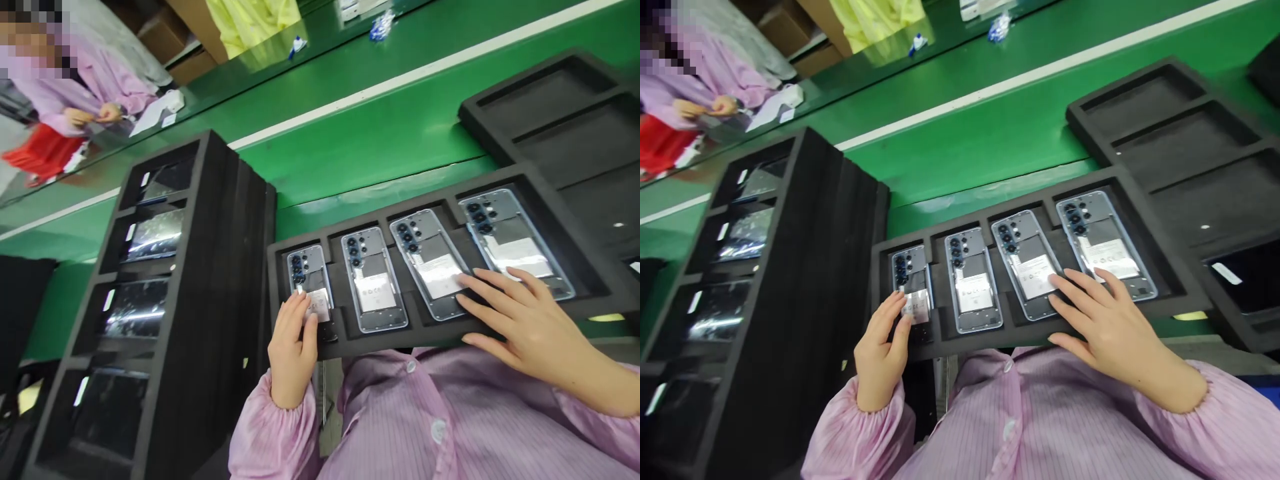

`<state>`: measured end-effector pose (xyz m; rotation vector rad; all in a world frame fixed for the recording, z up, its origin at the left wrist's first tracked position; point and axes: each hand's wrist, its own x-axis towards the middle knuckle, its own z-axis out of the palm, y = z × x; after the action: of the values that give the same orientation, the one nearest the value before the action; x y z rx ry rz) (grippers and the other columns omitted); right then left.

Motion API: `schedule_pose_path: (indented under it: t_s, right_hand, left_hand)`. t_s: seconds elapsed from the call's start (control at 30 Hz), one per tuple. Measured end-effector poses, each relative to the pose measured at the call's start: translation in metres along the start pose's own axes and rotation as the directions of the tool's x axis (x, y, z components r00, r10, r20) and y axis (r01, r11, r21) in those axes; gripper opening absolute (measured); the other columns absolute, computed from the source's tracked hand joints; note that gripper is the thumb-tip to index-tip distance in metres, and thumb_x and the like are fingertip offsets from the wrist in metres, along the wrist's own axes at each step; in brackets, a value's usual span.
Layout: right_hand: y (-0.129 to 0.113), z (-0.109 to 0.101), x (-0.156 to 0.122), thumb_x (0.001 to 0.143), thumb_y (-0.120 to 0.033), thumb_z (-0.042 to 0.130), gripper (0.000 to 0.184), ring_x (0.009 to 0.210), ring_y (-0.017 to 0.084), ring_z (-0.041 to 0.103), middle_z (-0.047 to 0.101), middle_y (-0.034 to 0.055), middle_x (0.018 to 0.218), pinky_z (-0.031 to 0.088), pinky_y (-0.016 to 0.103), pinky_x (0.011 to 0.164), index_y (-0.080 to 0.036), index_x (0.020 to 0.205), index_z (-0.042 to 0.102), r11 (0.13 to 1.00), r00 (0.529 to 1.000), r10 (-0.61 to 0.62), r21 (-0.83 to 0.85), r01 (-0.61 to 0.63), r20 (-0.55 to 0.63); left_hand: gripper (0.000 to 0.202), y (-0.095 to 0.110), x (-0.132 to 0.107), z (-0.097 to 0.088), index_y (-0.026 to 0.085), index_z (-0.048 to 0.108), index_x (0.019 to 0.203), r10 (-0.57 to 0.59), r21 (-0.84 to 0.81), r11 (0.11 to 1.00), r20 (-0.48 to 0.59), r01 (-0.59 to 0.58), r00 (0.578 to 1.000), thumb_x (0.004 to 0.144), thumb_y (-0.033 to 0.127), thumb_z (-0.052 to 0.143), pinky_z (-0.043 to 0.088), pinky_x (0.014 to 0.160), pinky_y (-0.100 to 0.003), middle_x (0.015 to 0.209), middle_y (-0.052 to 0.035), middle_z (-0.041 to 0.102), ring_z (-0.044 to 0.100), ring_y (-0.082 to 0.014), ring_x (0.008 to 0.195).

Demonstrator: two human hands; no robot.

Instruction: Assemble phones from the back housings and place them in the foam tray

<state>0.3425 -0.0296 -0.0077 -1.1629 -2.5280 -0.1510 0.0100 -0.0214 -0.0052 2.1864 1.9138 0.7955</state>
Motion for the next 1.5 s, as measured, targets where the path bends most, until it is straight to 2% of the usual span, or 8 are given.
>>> schedule_pose_path:
  t_s: [0.2,0.4,0.57,0.83,1.07,1.2,1.5]
  right_hand:
    - [-0.008,0.006,0.019,0.097,-0.032,0.037,0.032,0.097,0.034,0.056,0.061,0.0203,0.11,0.038,0.052,0.082,-0.011,0.092,0.059,0.996,0.996,-0.087,-0.003,0.087,-0.005]
    - [-0.01,0.005,0.033,0.098,-0.026,0.035,0.033,0.085,0.027,0.061,0.066,0.0148,0.097,0.042,0.045,0.075,-0.017,0.08,0.061,0.994,0.993,-0.11,-0.03,0.109,-0.035]
    - [-0.015,0.007,0.04,0.097,-0.023,0.039,0.036,0.083,0.026,0.061,0.067,0.0126,0.09,0.047,0.039,0.068,-0.015,0.07,0.062,0.999,0.998,-0.029,-0.025,0.028,-0.054]
    - [-0.018,0.009,0.043,0.096,-0.02,0.043,0.029,0.082,0.026,0.061,0.066,0.0121,0.089,0.049,0.039,0.066,-0.015,0.071,0.057,1.0,0.998,0.017,0.003,-0.017,-0.054]
    - [-0.01,0.013,0.033,0.098,-0.026,0.034,0.026,0.082,0.03,0.058,0.063,0.0161,0.09,0.046,0.044,0.064,-0.018,0.08,0.052,0.997,0.997,-0.076,0.025,0.076,-0.024]
    - [-0.004,0.022,0.02,0.094,-0.026,0.04,0.017,0.087,0.031,0.058,0.062,0.0126,0.097,0.047,0.047,0.069,-0.021,0.083,0.052,0.995,1.0,0.004,0.104,-0.002,-0.016]
    - [0.006,0.021,0.005,0.09,-0.028,0.043,0.014,0.093,0.032,0.059,0.061,0.0076,0.11,0.046,0.052,0.074,-0.027,0.093,0.057,0.976,0.998,0.0,0.216,-0.012,0.056]
  left_hand:
    - [0.025,-0.03,-0.017,-0.01,0.015,0.065,0.103,-0.082,0.009,0.996,-0.129,0.084,0.988,0.09,0.021,0.044,0.053,0.093,-0.037,0.11,-0.0098,0.067,0.062,-0.0215,0.108]
    - [0.027,-0.045,-0.025,-0.012,0.017,0.064,0.106,-0.09,-0.068,0.994,-0.128,0.082,0.988,0.089,0.013,0.043,0.054,0.091,-0.035,0.11,-0.009,0.067,0.061,-0.0198,0.108]
    - [0.028,-0.052,-0.027,-0.012,0.018,0.064,0.107,-0.067,-0.095,0.994,-0.104,0.057,0.992,0.088,0.012,0.044,0.053,0.092,-0.037,0.11,-0.0077,0.067,0.06,-0.0205,0.11]
    - [0.025,-0.057,-0.025,-0.011,0.016,0.063,0.104,-0.035,-0.093,0.995,-0.123,0.023,0.992,0.089,0.011,0.044,0.054,0.089,-0.034,0.106,-0.0086,0.068,0.062,-0.0189,0.106]
    - [0.027,-0.052,-0.022,-0.013,0.015,0.063,0.102,-0.023,-0.134,0.991,-0.163,0.001,0.986,0.086,0.005,0.044,0.056,0.086,-0.032,0.101,-0.0074,0.07,0.063,-0.0182,0.104]
    - [0.028,-0.051,-0.022,-0.014,0.015,0.063,0.102,-0.033,-0.153,0.988,-0.168,0.007,0.985,0.085,0.002,0.044,0.056,0.087,-0.031,0.1,-0.0072,0.07,0.063,-0.018,0.104]
    - [0.027,-0.048,-0.016,-0.017,0.015,0.063,0.099,-0.017,-0.14,0.99,-0.176,-0.008,0.984,0.084,0.001,0.045,0.055,0.088,-0.031,0.097,-0.0063,0.07,0.064,-0.0177,0.101]
